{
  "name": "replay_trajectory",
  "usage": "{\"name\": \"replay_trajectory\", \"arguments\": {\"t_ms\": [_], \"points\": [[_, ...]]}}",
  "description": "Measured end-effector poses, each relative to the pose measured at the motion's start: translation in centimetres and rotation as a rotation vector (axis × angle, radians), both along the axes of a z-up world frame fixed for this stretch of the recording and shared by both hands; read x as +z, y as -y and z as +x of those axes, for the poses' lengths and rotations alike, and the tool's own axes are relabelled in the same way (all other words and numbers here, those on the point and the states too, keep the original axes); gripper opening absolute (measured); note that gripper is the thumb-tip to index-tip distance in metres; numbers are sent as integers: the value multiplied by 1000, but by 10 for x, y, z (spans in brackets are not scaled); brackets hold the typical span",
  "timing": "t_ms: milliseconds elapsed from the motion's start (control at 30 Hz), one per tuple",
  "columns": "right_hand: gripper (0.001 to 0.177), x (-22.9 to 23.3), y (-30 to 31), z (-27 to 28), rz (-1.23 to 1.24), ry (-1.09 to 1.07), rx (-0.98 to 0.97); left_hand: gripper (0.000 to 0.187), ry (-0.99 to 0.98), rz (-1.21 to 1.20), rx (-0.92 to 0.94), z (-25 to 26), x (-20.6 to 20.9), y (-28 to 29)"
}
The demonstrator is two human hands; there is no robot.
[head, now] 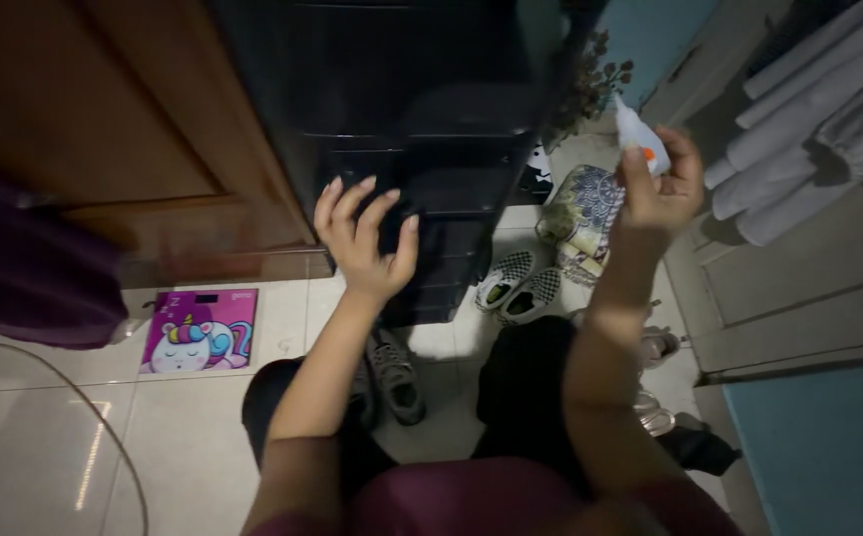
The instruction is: The person assembles a black plastic shoe rack by applying glue to the joints and pressing the pieces together. They then retrieve a small white object from a shelf and place it inside the assembled rack.
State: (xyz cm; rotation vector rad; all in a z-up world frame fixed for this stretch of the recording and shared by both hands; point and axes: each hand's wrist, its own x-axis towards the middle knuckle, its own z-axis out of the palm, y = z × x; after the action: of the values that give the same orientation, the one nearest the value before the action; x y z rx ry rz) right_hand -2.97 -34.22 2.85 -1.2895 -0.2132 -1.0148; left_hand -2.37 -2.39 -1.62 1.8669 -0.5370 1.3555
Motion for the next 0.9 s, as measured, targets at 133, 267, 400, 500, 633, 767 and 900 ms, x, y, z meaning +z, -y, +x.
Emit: {"name": "replay_trajectory", "arguments": {"t_ms": [133, 267, 400, 500, 633, 767, 900], "points": [[37, 2, 6, 15, -12, 34, 106, 28, -26, 76, 19, -15, -33, 8], [39, -5, -9, 20, 30, 6, 166, 26, -92, 51, 69, -16, -76, 31], [30, -14, -27, 24, 18, 18, 70, 25, -94, 135, 1, 1, -106, 60], [30, -21, -40, 25, -29, 34, -52, 23, -86, 175, -51, 8, -118, 76], [30, -24, -47, 26, -83, 81, -24, 21, -79, 228, -84, 9, -126, 79], [28, -23, -55, 31, 101, 42, 39, 22, -83, 266, -73, 3, -129, 70], [30, -19, -50, 39, 675, -18, 391, 22, -56, 262, -53, 1, -114, 54]]}}
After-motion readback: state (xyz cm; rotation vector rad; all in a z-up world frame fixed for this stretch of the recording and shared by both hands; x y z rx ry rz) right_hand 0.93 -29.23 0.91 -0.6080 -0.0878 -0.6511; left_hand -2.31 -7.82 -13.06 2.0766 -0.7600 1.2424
